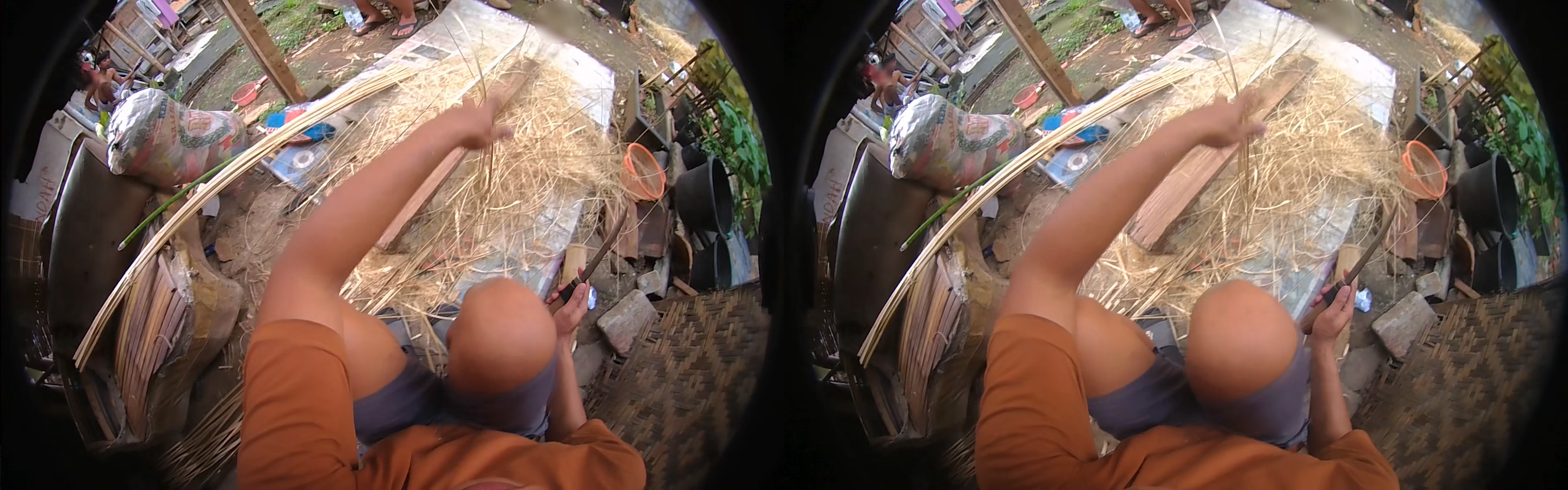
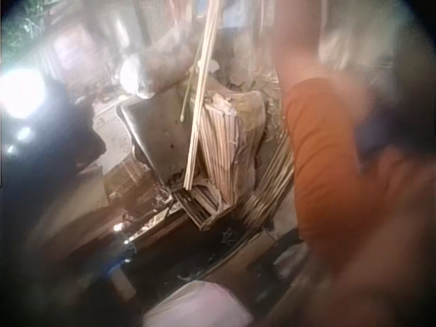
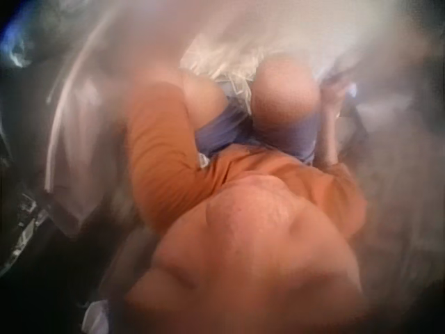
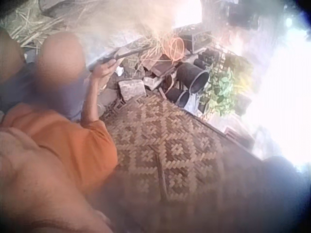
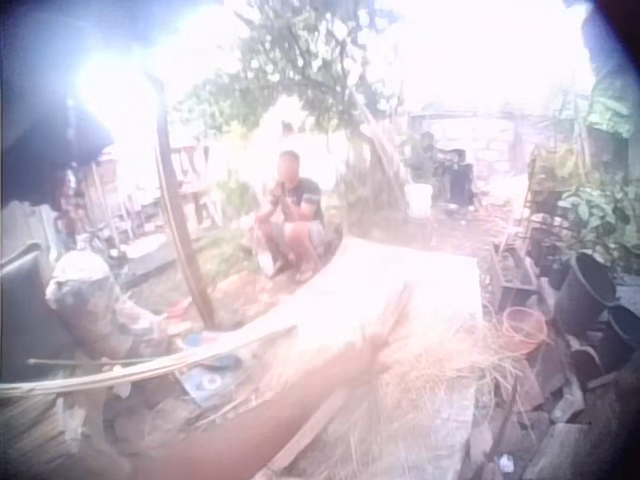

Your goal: The person sits on the ground and uses a knife to split long bamboo stalks into thin strips. They repeatedly position each stalk on a wooden board, draw the knife along its length to separate it, and then set the finished strips aside. Another person is visible in the background.

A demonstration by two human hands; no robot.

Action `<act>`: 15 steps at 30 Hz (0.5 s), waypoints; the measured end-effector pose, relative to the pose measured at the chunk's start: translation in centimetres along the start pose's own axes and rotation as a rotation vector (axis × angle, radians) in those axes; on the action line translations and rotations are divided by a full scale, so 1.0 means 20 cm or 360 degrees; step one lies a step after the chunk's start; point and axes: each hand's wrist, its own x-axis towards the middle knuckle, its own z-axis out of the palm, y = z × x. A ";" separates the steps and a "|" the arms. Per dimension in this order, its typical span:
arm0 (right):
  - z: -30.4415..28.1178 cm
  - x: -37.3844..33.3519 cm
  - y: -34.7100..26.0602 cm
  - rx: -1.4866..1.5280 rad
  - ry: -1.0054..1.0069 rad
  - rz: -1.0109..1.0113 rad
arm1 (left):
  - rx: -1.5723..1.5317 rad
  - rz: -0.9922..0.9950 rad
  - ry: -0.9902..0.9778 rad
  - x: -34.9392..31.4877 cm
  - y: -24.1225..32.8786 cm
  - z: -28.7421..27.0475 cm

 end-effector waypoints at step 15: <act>0.72 0.68 0.65 -0.1901 -0.1501 0.0288 | -0.0135 -0.0337 -0.0065 -0.55 -1.15 0.02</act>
